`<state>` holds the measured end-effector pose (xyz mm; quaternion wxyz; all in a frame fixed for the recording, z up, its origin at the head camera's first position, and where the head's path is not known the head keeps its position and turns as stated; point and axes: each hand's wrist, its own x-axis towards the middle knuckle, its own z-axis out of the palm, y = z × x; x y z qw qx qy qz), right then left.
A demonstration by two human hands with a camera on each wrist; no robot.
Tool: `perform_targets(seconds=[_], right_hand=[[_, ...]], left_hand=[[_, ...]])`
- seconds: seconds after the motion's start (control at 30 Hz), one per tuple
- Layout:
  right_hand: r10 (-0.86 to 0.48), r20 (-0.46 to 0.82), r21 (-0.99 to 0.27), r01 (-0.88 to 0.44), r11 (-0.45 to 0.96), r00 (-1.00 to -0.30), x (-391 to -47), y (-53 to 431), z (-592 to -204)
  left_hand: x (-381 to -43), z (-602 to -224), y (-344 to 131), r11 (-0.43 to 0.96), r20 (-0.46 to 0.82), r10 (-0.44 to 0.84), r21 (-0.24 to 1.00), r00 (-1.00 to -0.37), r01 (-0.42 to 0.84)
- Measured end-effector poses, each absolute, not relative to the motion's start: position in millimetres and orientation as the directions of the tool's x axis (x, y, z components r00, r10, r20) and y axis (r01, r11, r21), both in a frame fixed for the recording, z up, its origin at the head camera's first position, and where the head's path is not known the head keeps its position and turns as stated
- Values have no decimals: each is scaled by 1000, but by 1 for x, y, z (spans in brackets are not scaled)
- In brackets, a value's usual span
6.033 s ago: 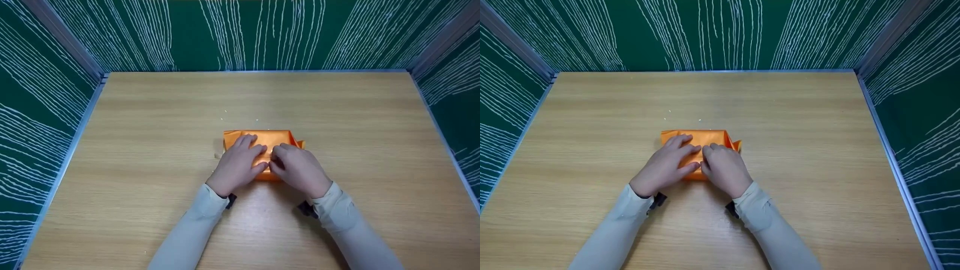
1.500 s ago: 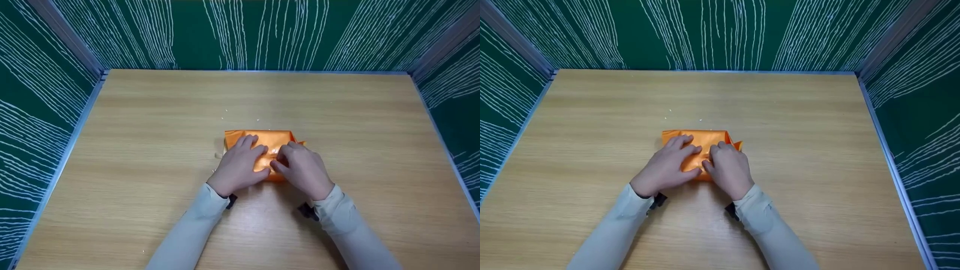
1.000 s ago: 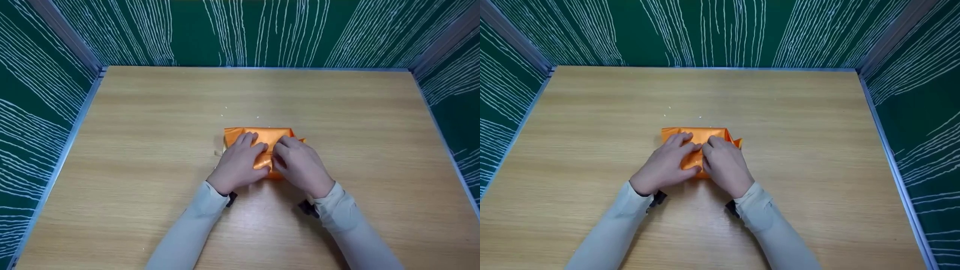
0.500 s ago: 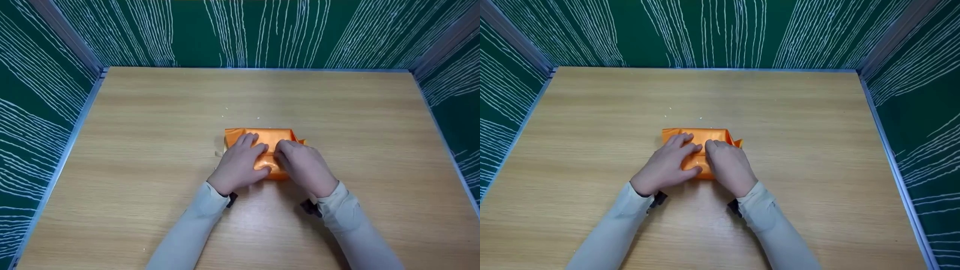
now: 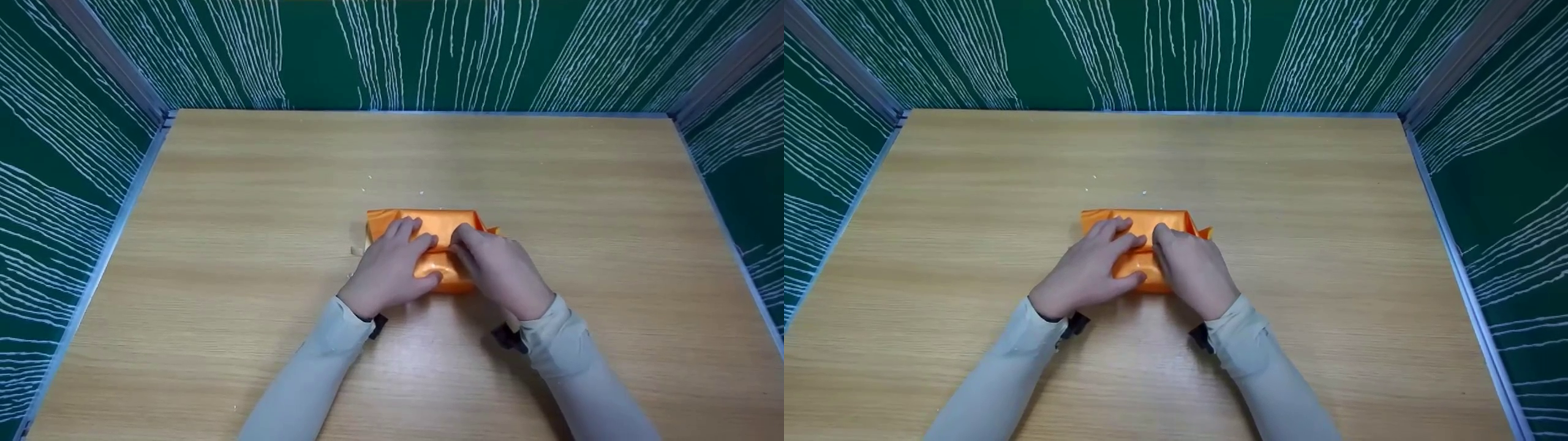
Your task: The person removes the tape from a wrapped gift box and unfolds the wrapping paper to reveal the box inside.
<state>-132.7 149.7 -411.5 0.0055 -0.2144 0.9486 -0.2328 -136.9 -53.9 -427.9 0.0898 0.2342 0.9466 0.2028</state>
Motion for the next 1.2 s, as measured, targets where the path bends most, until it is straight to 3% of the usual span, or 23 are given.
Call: perform_targets(seconds=[0.33,0.73,0.93,1.2], right_hand=[[-441,173,-427,-470,772,-881,-131,153,-412],[-441,143,-421,-458,783,-886,-129,164,-404],[-430,59,-404,-416,815,-901,-128,177,-397],[-549,70,-342,-537,772,-833,-126,174,-398]], left_hand=[[-137,-427,-54,801,-53,494,416,-868,430],[-138,-428,-48,800,-58,515,393,-855,454],[-136,-429,-50,802,-71,502,410,-862,434],[-136,-427,-54,803,-29,490,404,-871,438]])
